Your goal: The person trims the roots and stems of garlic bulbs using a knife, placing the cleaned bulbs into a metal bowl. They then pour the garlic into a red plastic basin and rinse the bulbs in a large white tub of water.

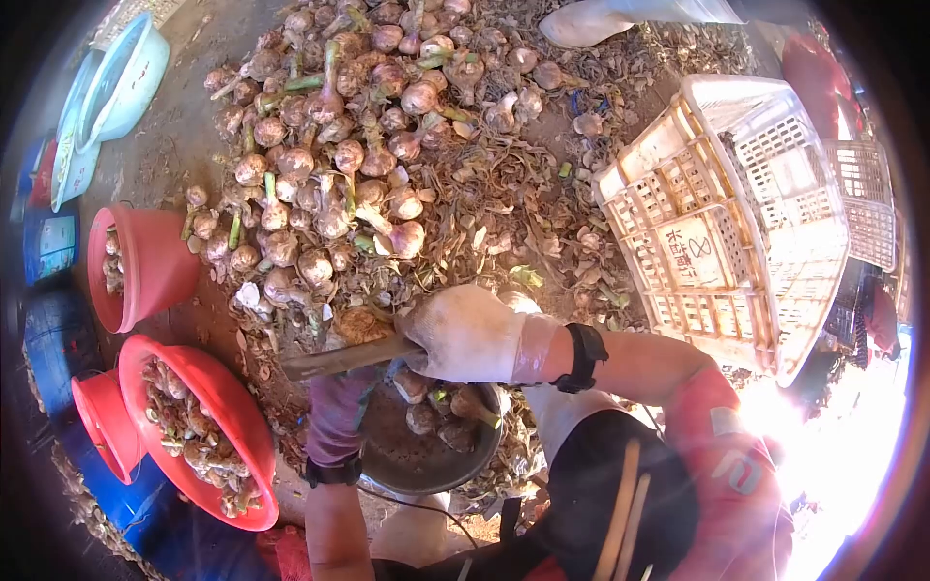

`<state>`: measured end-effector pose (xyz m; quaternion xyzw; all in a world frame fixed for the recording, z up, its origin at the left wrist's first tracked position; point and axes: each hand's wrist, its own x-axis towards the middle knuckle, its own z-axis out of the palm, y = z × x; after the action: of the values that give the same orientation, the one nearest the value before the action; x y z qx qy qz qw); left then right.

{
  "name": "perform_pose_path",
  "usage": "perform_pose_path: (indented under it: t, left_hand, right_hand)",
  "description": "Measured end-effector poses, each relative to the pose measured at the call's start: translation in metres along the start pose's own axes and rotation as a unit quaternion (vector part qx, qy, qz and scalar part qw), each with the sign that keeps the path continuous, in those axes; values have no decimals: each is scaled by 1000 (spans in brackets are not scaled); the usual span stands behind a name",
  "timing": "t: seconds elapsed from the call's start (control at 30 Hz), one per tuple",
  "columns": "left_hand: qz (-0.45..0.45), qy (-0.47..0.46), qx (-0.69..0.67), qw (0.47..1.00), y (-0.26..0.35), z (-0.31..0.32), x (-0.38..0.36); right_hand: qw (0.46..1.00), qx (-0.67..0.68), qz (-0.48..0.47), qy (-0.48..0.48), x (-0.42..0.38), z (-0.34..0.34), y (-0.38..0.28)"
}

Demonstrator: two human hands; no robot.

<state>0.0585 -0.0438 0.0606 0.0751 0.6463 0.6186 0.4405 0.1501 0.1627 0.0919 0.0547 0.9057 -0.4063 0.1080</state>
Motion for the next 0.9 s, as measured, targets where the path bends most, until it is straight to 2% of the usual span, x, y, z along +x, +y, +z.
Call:
perform_pose_path:
  t: [0.07,0.1,0.17,0.3,0.37,0.4,0.43,0.47,0.5,0.53,0.6,0.63,0.67,0.7,0.73,0.77,0.8,0.83,0.87,0.9]
  left_hand:
    - [-27,-29,150,988,0,-4,-3]
    - [-28,-27,150,988,4,1,-5]
    - [-119,14,75,990,15,14,-3]
    - [-76,14,48,996,10,16,-12]
    - [-121,116,-81,983,17,25,-21]
    - [-116,120,-82,983,17,18,-21]
    - [52,28,181,982,16,7,-18]
    - [210,-74,426,877,15,2,-18]
    - [209,-73,425,878,20,7,-22]
    - [162,-183,334,910,32,14,-28]
    - [51,-355,129,925,51,18,-52]
    - [-100,-372,106,917,54,16,-46]
    - [-84,-371,113,918,51,13,-32]
    - [128,-374,291,871,47,3,-20]
    - [306,-351,447,764,45,-10,-23]
    - [295,-352,446,769,47,-23,-19]
    - [112,-204,510,828,55,-32,2]
    - [-77,-43,541,836,63,-43,20]
    - [-55,59,533,842,60,-58,36]
    - [-31,163,518,839,55,-73,53]
  right_hand:
    - [1000,-5,-16,10,-1,6,5]
    - [999,-8,-14,35,-2,11,8]
    - [998,-12,-14,63,-2,22,18]
    - [998,-17,-38,54,2,29,27]
    - [998,-36,-41,44,4,25,28]
    - [996,-29,-66,59,6,25,30]
    - [993,-22,-92,74,9,27,34]
    - [993,-23,-88,74,10,35,52]
    - [998,-27,6,54,16,48,82]
    - [994,-30,95,35,22,54,98]
    - [975,34,207,76,21,18,67]
    - [983,29,146,106,22,12,54]
    - [983,20,137,117,30,-4,44]
    - [978,77,157,111,39,-15,33]
    - [967,148,186,88,41,-9,22]
    - [976,93,75,185,46,4,30]
    - [975,90,74,187,44,5,31]
    - [976,105,98,164,42,6,31]
    - [976,120,119,140,40,9,31]
    - [970,136,131,154,40,16,33]
